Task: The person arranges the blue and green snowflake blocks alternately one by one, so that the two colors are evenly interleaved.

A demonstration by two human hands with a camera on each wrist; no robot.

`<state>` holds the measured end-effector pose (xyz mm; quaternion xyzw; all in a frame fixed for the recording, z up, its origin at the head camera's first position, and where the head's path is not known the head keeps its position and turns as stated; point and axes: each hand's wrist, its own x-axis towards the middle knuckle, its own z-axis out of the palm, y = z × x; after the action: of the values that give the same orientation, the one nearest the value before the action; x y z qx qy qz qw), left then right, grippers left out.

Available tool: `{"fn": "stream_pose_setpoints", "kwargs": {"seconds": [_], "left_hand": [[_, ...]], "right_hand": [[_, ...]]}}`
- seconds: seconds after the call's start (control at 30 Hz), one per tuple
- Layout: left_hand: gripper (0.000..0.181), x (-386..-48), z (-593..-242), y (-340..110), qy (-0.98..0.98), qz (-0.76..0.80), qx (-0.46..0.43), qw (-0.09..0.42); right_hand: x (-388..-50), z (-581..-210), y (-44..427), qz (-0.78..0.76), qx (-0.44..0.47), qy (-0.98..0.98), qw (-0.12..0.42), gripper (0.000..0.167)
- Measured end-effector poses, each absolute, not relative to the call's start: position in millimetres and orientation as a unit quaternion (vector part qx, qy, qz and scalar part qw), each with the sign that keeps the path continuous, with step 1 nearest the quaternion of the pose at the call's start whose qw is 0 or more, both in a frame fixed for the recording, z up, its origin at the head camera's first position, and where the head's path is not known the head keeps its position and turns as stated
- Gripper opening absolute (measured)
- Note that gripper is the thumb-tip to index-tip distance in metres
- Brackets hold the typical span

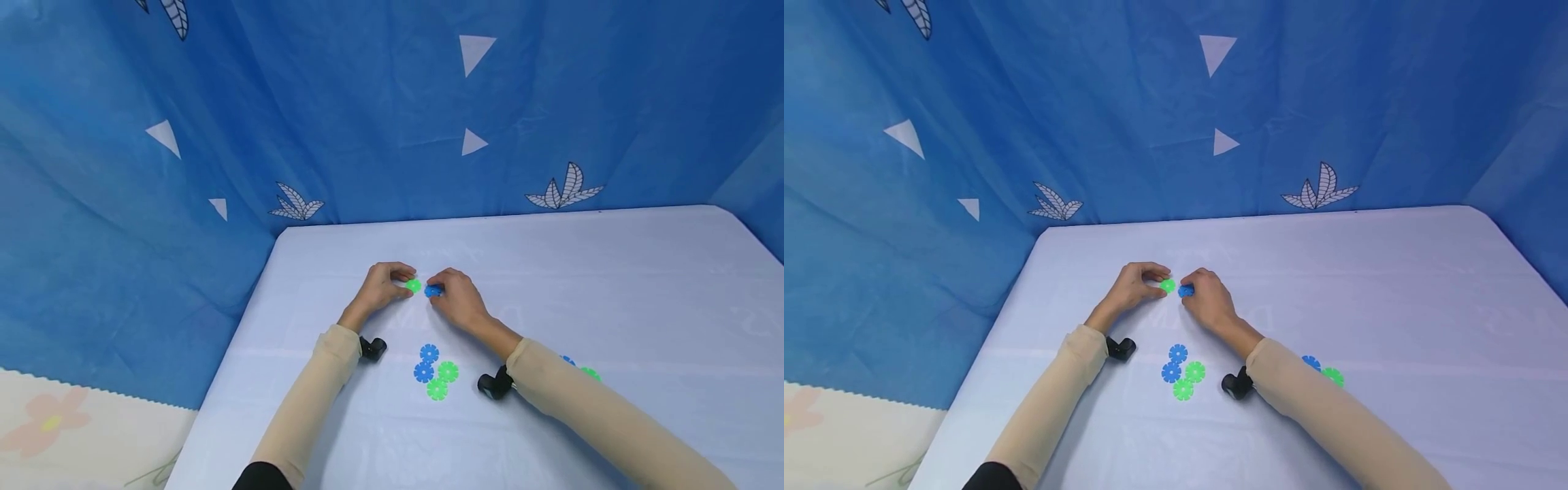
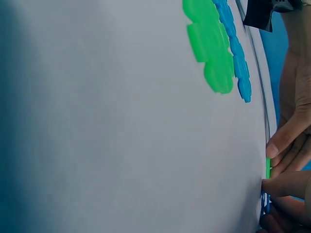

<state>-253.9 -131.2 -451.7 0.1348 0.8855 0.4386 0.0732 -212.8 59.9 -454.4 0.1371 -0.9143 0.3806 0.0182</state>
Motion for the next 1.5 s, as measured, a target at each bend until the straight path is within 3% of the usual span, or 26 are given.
{"fn": "stream_pose_setpoints", "kwargs": {"seconds": [0.97, 1.5], "left_hand": [[0.041, -251, -452, -130, 0.885, 0.442, 0.127, 0.075], [0.042, -250, -450, -129, 0.886, 0.439, 0.126, 0.079]], "right_hand": [[-215, -458, 58, 0.396, 0.133, -0.908, 0.028, 0.026], [-197, -454, 67, 0.398, 0.137, -0.907, -0.003, 0.040]]}}
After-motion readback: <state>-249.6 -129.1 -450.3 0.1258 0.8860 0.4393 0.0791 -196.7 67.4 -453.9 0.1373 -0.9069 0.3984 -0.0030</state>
